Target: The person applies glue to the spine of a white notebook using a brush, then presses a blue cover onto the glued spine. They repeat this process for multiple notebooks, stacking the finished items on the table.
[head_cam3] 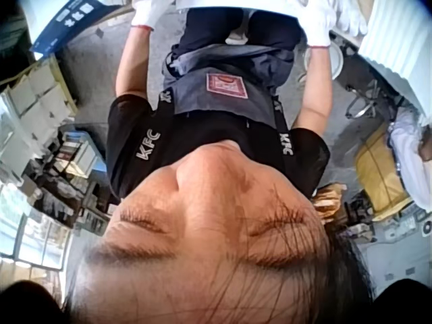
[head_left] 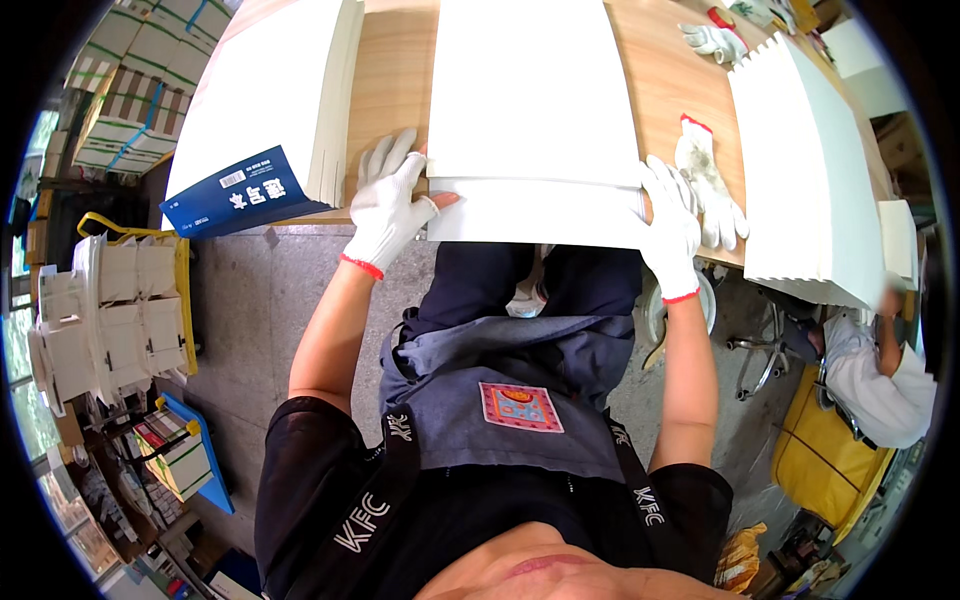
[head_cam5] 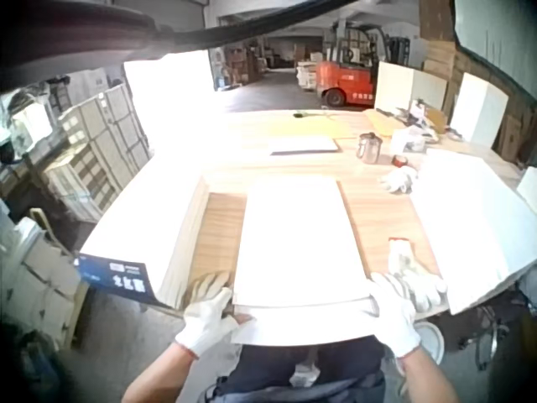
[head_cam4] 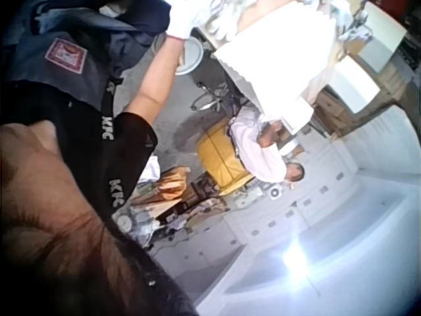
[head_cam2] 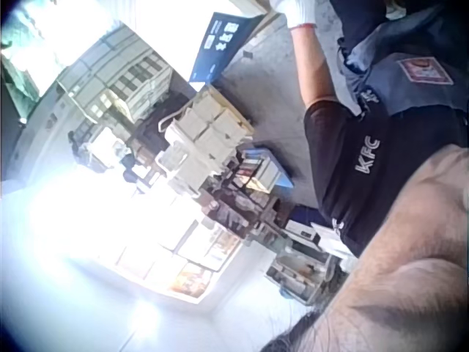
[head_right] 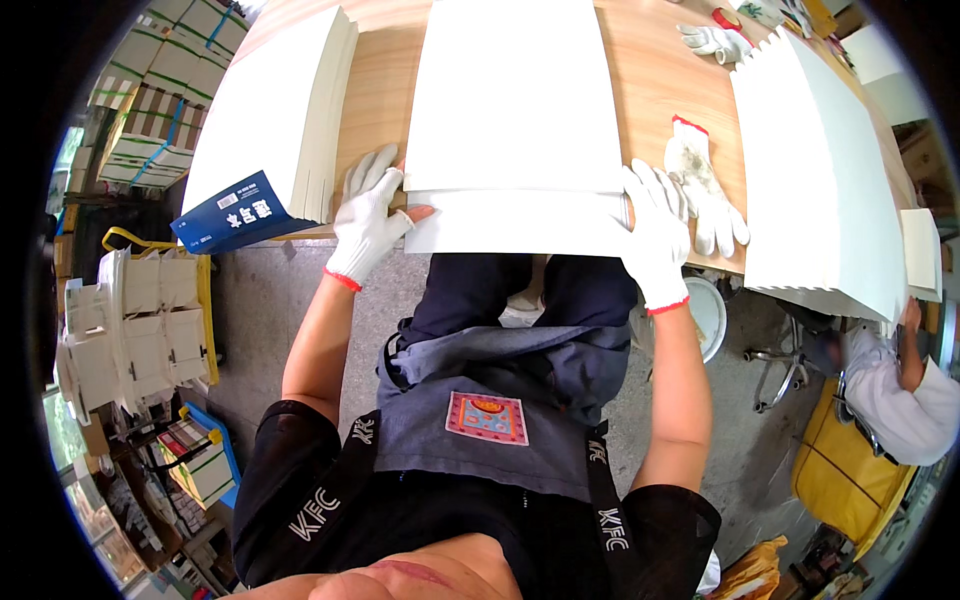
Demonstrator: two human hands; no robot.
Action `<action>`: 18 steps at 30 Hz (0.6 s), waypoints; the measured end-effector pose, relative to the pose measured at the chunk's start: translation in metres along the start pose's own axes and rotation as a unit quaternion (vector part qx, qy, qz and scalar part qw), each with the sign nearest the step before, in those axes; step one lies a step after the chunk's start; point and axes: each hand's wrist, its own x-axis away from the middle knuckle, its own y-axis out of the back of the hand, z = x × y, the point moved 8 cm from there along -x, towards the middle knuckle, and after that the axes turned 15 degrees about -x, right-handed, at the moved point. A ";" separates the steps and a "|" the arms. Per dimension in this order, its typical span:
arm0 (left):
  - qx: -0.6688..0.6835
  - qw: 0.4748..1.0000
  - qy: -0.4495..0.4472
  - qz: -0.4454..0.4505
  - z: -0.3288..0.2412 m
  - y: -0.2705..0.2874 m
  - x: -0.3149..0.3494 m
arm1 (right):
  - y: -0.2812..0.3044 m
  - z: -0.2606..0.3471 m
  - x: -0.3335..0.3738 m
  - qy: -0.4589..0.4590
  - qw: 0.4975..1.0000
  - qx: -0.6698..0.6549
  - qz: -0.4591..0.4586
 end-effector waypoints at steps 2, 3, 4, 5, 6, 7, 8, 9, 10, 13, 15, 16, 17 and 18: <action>-0.004 1.000 -0.007 -0.003 0.000 0.003 0.000 | 0.000 0.000 0.000 -0.002 1.000 0.000 -0.002; -0.006 1.000 -0.011 -0.004 -0.001 0.005 -0.001 | 0.001 0.001 0.000 -0.005 1.000 -0.007 -0.006; -0.011 1.000 -0.009 -0.019 -0.005 0.010 -0.001 | 0.001 0.002 0.000 -0.007 1.000 -0.014 -0.009; -0.014 0.999 -0.007 -0.033 -0.013 0.021 -0.003 | 0.002 0.002 0.001 -0.003 1.000 -0.009 -0.010; -0.017 0.999 -0.006 -0.048 -0.019 0.030 -0.005 | 0.001 0.001 0.002 0.002 1.000 -0.004 -0.010; 0.015 0.994 -0.087 -0.058 -0.031 0.033 -0.007 | 0.001 0.000 0.002 0.005 1.000 0.001 -0.011; 0.018 0.994 -0.107 -0.014 -0.041 0.035 -0.010 | 0.000 0.000 0.002 0.004 1.000 0.005 -0.007; 0.022 0.991 -0.129 0.030 -0.056 0.041 -0.011 | 0.001 0.001 0.002 0.000 1.000 0.013 -0.004; 0.026 0.985 -0.152 0.073 -0.069 0.042 -0.009 | 0.000 0.001 0.002 -0.004 1.000 0.020 -0.001; 0.018 0.986 -0.156 0.061 -0.069 0.044 -0.014 | -0.001 -0.002 0.003 0.001 1.000 0.000 -0.004; 0.013 0.984 -0.164 0.071 -0.067 0.043 -0.016 | 0.000 0.002 0.003 0.016 1.000 -0.004 -0.015; 0.014 0.982 -0.170 0.075 -0.067 0.045 -0.016 | 0.003 -0.001 0.004 0.004 0.999 -0.035 -0.039; 0.014 0.981 -0.175 0.078 -0.067 0.046 -0.017 | 0.005 -0.004 0.003 -0.005 0.996 -0.066 -0.062; 0.015 0.980 -0.179 0.081 -0.068 0.047 -0.017 | 0.008 -0.006 0.000 -0.014 0.991 -0.097 -0.086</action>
